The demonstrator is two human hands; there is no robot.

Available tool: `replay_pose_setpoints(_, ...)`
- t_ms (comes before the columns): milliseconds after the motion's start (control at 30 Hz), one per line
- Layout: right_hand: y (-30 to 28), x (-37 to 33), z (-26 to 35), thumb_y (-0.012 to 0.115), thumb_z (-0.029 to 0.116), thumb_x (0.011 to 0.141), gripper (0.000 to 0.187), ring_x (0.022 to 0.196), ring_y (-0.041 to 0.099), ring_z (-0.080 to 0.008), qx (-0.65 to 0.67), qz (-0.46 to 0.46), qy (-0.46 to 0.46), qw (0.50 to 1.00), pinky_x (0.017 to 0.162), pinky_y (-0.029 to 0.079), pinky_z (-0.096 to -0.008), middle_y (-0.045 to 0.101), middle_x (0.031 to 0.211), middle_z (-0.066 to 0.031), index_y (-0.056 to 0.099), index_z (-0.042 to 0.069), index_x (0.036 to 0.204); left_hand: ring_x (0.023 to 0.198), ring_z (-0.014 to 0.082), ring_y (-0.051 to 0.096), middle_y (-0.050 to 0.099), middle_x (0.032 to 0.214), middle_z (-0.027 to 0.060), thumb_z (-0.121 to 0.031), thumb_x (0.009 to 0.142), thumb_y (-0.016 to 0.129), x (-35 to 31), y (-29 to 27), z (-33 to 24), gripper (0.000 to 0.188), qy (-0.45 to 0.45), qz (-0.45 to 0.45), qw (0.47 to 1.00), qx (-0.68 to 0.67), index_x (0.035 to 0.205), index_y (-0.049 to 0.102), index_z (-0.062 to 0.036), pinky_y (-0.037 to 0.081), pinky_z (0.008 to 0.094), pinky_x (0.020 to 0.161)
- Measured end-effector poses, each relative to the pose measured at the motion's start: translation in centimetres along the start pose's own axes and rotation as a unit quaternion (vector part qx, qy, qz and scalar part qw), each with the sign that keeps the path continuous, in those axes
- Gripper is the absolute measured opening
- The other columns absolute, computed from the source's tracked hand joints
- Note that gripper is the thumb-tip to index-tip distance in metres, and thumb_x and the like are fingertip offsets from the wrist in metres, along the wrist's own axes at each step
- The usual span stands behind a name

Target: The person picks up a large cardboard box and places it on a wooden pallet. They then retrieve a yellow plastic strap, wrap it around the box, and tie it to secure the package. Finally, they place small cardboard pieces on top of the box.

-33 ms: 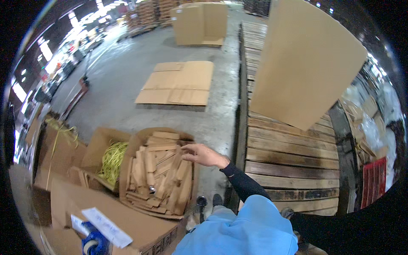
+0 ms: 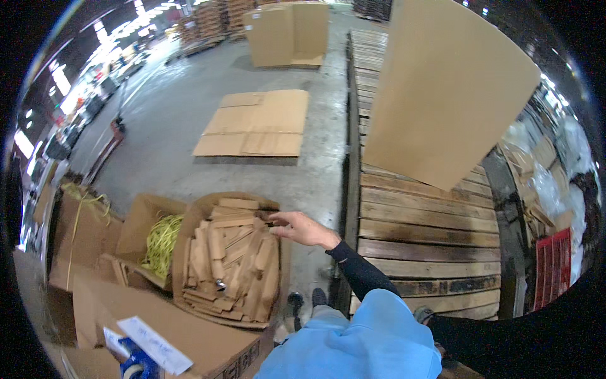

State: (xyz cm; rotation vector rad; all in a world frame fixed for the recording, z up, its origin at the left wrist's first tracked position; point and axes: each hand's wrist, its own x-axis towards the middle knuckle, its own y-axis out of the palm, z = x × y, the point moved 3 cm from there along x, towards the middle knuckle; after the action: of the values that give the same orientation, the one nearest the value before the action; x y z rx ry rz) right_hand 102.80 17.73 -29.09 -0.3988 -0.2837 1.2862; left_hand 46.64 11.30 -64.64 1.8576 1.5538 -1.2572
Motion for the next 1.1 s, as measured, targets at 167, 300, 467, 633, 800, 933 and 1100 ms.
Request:
replay_pose_setpoints(167, -10.0, -5.6, -5.6, 0.064, 0.032, 0.095, 0.053, 0.115, 0.063, -0.0267, 0.066, -0.141, 0.041, 0.987, 0.096, 0.05, -0.0386, 0.065, 0.126, -0.0176, 0.054, -0.001, 0.135, 0.057, 0.0135, 0.054, 0.061, 0.072, 0.003, -0.022, 0.095, 0.063, 2.0, 9.4, -8.4, 0.019, 0.104, 0.127, 0.98, 0.112, 0.096, 0.061, -0.0035, 0.045, 0.0307, 0.05)
replay_pose_setpoints(300, -16.1, -13.6, -8.7, 0.065, 0.03, 0.095, 0.051, 0.115, 0.062, -0.0224, 0.088, -0.232, 0.117, 0.962, 0.098, 0.048, -0.0353, 0.065, 0.127, -0.0155, 0.054, 0.002, 0.136, 0.057, 0.0137, 0.05, 0.055, 0.066, 0.0007, -0.024, 0.093, 0.064, 2.4, 16.3, -16.4, 0.027, 0.171, 0.193, 0.937, 0.237, 0.078, 0.063, -0.0019, 0.041, 0.0325, 0.052)
replay_pose_setpoints(467, -19.5, -25.2, -11.6, 0.061, 0.019, 0.098, 0.044, 0.114, 0.062, -0.0201, 0.113, -0.408, 0.169, 0.89, 0.1, 0.046, -0.0322, 0.066, 0.124, -0.0159, 0.054, -0.004, 0.134, 0.067, 0.0193, 0.057, 0.06, 0.069, 0.0097, -0.027, 0.09, 0.066, 0.5, 23.7, -22.2, 0.033, 0.325, 0.215, 0.856, 0.339, 0.082, 0.062, 0.0044, 0.046, 0.0379, 0.062)
replay_pose_setpoints(633, -19.2, -31.9, -12.6, 0.061, 0.023, 0.099, 0.046, 0.108, 0.064, -0.0197, 0.175, -0.509, 0.23, 0.811, 0.094, 0.048, -0.0323, 0.068, 0.119, -0.0158, 0.054, -0.005, 0.134, 0.077, 0.0287, 0.066, 0.067, 0.08, 0.0204, -0.029, 0.09, 0.066, -1.7, 31.7, -26.5, 0.034, 0.368, 0.246, 0.794, 0.417, 0.092, 0.062, 0.0056, 0.05, 0.0399, 0.068)
replay_pose_setpoints(800, -20.3, -32.3, -13.6, 0.062, 0.024, 0.099, 0.047, 0.108, 0.064, -0.0213, 0.174, -0.538, 0.253, 0.785, 0.094, 0.048, -0.0336, 0.068, 0.119, -0.017, 0.054, -0.006, 0.134, 0.083, 0.029, 0.07, 0.07, 0.091, 0.0206, -0.028, 0.091, 0.065, -5.1, 38.7, -29.9, 0.034, 0.381, 0.334, 0.776, 0.376, 0.103, 0.064, 0.0043, 0.053, 0.0387, 0.074)
replay_pose_setpoints(933, -22.3, -29.7, -14.7, 0.059, 0.025, 0.1, 0.044, 0.102, 0.065, -0.0193, 0.16, -0.557, 0.255, 0.774, 0.09, 0.049, -0.0314, 0.069, 0.117, -0.0157, 0.055, -0.004, 0.132, 0.09, 0.0346, 0.068, 0.07, 0.099, 0.0216, -0.029, 0.091, 0.063, -5.7, 43.5, -33.7, 0.036, 0.419, 0.366, 0.725, 0.407, 0.108, 0.065, 0.0032, 0.053, 0.0417, 0.078)
replay_pose_setpoints(1100, -26.2, -24.9, -16.6, 0.06, 0.024, 0.099, 0.045, 0.102, 0.065, -0.0199, 0.153, -0.548, 0.269, 0.777, 0.088, 0.05, -0.0315, 0.069, 0.116, -0.0147, 0.054, -0.005, 0.133, 0.097, 0.0401, 0.065, 0.069, 0.105, 0.022, -0.033, 0.09, 0.063, -2.2, 49.9, -38.2, 0.038, 0.446, 0.394, 0.675, 0.436, 0.106, 0.064, 0.0026, 0.051, 0.0461, 0.082)
